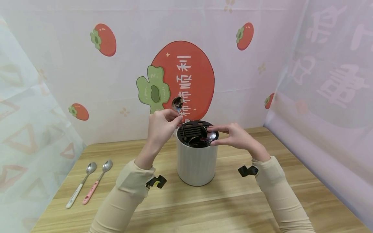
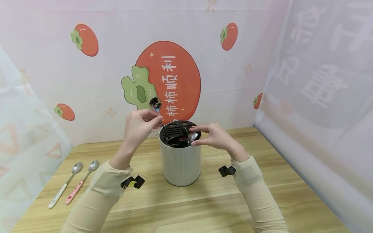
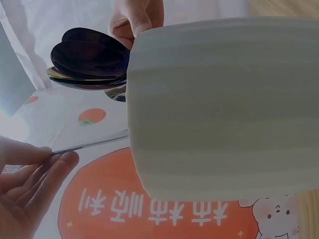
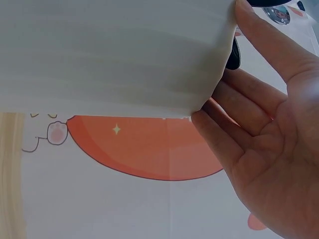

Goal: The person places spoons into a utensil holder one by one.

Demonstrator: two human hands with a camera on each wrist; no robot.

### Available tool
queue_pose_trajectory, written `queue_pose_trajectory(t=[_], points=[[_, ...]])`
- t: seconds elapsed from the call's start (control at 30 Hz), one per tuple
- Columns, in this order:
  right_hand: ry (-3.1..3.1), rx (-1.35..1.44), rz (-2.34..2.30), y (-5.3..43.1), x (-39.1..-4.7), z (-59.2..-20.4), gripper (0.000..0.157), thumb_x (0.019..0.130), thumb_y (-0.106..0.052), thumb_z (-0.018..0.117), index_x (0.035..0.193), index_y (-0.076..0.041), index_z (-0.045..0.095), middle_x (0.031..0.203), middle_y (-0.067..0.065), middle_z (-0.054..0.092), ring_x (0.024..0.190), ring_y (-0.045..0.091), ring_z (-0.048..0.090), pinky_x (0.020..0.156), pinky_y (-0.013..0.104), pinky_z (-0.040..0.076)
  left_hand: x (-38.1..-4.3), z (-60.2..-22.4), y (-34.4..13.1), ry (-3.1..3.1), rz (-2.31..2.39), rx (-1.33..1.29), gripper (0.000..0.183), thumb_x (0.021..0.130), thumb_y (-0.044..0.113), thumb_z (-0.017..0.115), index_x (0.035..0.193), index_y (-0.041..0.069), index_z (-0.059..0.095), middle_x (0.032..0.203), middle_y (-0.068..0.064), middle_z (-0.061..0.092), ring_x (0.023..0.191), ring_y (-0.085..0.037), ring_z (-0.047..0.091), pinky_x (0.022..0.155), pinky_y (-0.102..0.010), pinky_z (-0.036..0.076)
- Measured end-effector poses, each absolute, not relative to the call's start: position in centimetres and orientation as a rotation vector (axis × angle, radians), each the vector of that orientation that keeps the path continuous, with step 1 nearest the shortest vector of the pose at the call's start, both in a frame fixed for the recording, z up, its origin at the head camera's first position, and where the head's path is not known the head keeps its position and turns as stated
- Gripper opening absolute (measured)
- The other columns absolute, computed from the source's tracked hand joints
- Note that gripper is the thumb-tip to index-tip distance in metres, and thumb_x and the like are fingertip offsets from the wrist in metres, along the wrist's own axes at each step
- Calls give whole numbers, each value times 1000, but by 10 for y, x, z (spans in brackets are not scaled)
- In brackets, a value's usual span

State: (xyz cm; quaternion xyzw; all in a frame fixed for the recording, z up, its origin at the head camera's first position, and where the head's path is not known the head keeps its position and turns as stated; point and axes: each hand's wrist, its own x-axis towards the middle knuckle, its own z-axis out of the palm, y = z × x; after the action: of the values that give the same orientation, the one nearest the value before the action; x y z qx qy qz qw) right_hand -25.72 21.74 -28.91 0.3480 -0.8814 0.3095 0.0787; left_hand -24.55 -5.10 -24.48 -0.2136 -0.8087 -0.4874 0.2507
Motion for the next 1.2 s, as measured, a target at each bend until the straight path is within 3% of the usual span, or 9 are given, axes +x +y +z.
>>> queue_pose_trajectory(t=[0.57,0.8,1.03,1.2], points=[[-2636,1035,954,217,-256,-289,48,70,-43,69,115,-29,58,121,-6,56,112,7,51,95,36,39,-245,-250,-54,-2307,-1285,-524,5,75,14,68,74,9,69,64,0,67,55,-6,62,50,-24,48],[-2636,1044,960,217,-257,-290,48,71,-42,69,115,-27,58,121,-3,56,113,10,51,95,38,39,-247,-253,-56,-2333,-1283,-518,6,75,15,68,74,9,69,64,-1,67,58,-14,64,45,-25,47],[-2636,1038,953,218,-257,-291,48,71,-43,68,115,-29,58,122,-5,55,112,8,50,95,37,39,-247,-255,-57,-2350,-1292,-498,7,75,16,68,74,9,68,63,-2,66,54,-8,62,46,-25,48],[-2634,1029,964,217,-257,-290,47,70,-43,69,114,-29,59,122,-5,55,112,7,50,96,36,39,-249,-260,-58,-2351,-1346,-490,8,75,14,68,73,7,68,64,-4,66,56,-13,64,49,-23,49]])
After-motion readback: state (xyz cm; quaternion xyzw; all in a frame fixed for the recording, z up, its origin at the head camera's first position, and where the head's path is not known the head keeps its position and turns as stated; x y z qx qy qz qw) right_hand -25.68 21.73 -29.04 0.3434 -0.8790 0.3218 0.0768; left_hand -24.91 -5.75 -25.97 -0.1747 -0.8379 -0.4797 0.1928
